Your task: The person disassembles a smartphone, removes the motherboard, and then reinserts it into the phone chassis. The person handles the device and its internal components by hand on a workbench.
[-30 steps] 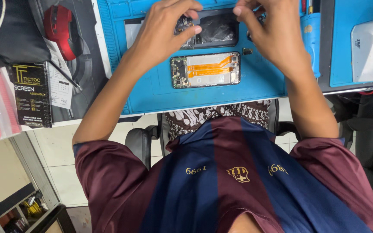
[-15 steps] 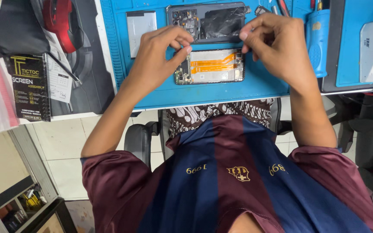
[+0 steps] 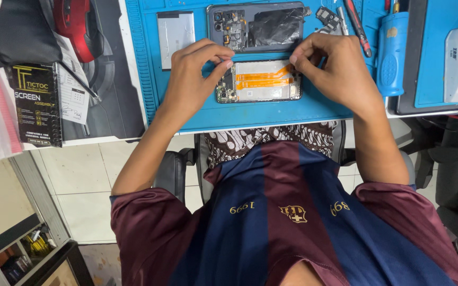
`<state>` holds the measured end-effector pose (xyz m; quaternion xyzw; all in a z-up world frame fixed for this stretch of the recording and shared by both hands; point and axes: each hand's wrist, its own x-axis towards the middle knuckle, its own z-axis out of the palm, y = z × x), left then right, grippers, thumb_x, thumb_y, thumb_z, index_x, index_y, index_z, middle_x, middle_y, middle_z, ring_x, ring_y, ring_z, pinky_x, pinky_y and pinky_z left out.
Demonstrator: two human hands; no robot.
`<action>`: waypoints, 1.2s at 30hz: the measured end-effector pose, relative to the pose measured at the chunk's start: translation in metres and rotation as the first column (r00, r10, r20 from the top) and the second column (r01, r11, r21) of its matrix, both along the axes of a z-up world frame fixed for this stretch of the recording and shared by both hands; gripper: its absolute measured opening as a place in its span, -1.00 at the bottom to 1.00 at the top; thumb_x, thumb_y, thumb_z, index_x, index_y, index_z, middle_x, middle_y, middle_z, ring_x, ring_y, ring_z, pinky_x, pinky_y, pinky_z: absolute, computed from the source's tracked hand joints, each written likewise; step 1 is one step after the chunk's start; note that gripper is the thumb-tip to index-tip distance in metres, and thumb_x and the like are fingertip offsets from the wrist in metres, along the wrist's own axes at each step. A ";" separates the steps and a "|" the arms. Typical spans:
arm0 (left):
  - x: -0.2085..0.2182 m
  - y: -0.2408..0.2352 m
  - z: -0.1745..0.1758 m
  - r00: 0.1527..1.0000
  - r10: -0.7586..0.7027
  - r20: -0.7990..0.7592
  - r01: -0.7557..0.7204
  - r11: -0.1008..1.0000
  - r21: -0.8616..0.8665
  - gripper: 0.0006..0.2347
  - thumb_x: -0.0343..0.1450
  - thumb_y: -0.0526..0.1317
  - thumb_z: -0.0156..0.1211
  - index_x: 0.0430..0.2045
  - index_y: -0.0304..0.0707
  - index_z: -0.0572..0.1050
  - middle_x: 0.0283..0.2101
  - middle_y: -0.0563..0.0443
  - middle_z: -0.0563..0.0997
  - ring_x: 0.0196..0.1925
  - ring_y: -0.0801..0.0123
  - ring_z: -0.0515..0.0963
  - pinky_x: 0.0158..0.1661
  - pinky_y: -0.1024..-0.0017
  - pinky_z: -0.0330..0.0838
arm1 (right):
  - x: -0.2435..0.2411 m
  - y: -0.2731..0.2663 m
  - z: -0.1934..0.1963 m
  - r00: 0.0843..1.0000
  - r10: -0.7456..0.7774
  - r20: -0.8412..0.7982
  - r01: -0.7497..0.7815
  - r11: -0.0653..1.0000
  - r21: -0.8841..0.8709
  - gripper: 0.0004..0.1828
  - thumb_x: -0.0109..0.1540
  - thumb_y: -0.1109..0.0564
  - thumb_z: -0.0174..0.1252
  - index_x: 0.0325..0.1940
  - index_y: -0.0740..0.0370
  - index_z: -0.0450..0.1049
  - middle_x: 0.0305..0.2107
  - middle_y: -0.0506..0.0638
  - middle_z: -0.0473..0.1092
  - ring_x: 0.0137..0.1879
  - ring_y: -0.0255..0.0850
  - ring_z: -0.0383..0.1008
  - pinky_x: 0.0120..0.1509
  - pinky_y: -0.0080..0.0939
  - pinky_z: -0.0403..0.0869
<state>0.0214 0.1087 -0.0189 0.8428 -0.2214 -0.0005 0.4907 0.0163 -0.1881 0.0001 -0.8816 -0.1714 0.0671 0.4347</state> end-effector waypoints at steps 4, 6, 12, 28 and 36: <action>-0.003 -0.001 -0.003 1.000 0.016 0.018 -0.017 1.000 0.026 -0.88 0.41 -0.44 0.38 -0.22 -0.42 0.61 -0.21 -0.09 0.65 -0.24 0.29 0.68 -0.20 0.39 0.53 | -0.001 0.000 -0.002 1.000 -0.009 -0.009 0.009 1.000 -0.011 -0.92 0.39 0.23 0.29 -0.16 0.33 0.58 -0.36 0.01 0.54 -0.35 -0.33 0.45 -0.27 -0.33 0.37; -0.004 -0.001 -0.004 0.999 0.020 0.027 -0.021 0.999 0.045 -0.87 0.40 -0.44 0.37 -0.22 -0.42 0.61 -0.23 -0.09 0.64 -0.26 0.27 0.66 -0.21 0.36 0.51 | 0.000 0.000 -0.003 1.000 -0.021 -0.004 0.021 1.000 -0.021 -0.92 0.38 0.24 0.30 -0.16 0.33 0.59 -0.37 0.01 0.51 -0.39 -0.34 0.41 -0.30 -0.33 0.34; -0.006 -0.001 -0.006 0.988 0.007 0.153 -0.030 0.988 0.150 -0.91 0.40 -0.39 0.39 -0.27 -0.35 0.63 -0.22 -0.04 0.62 -0.15 0.14 0.60 -0.10 0.25 0.47 | 0.004 0.001 -0.007 0.999 -0.024 -0.030 0.024 1.000 -0.003 -0.93 0.28 0.30 0.33 -0.14 0.32 0.62 -0.41 -0.02 0.44 -0.42 -0.39 0.32 -0.35 -0.37 0.27; -0.006 -0.006 -0.009 0.986 -0.010 0.165 -0.023 0.980 0.195 -0.94 0.44 -0.40 0.36 -0.30 -0.37 0.59 -0.24 -0.05 0.51 -0.12 0.11 0.46 -0.09 0.20 0.40 | 0.011 -0.008 -0.018 0.998 0.031 -0.052 -0.031 1.000 0.001 -0.92 0.32 0.27 0.35 -0.11 0.31 0.63 -0.40 -0.05 0.50 -0.38 -0.41 0.37 -0.31 -0.40 0.30; -0.006 -0.007 -0.010 0.992 -0.002 0.124 -0.023 0.980 0.199 -0.95 0.46 -0.40 0.31 -0.33 -0.40 0.55 -0.27 -0.08 0.49 -0.13 0.08 0.46 -0.09 0.19 0.39 | 0.009 -0.010 -0.017 0.998 0.058 -0.001 -0.058 0.998 -0.005 -0.92 0.30 0.28 0.36 -0.13 0.31 0.62 -0.35 -0.01 0.53 -0.30 -0.32 0.49 -0.21 -0.34 0.41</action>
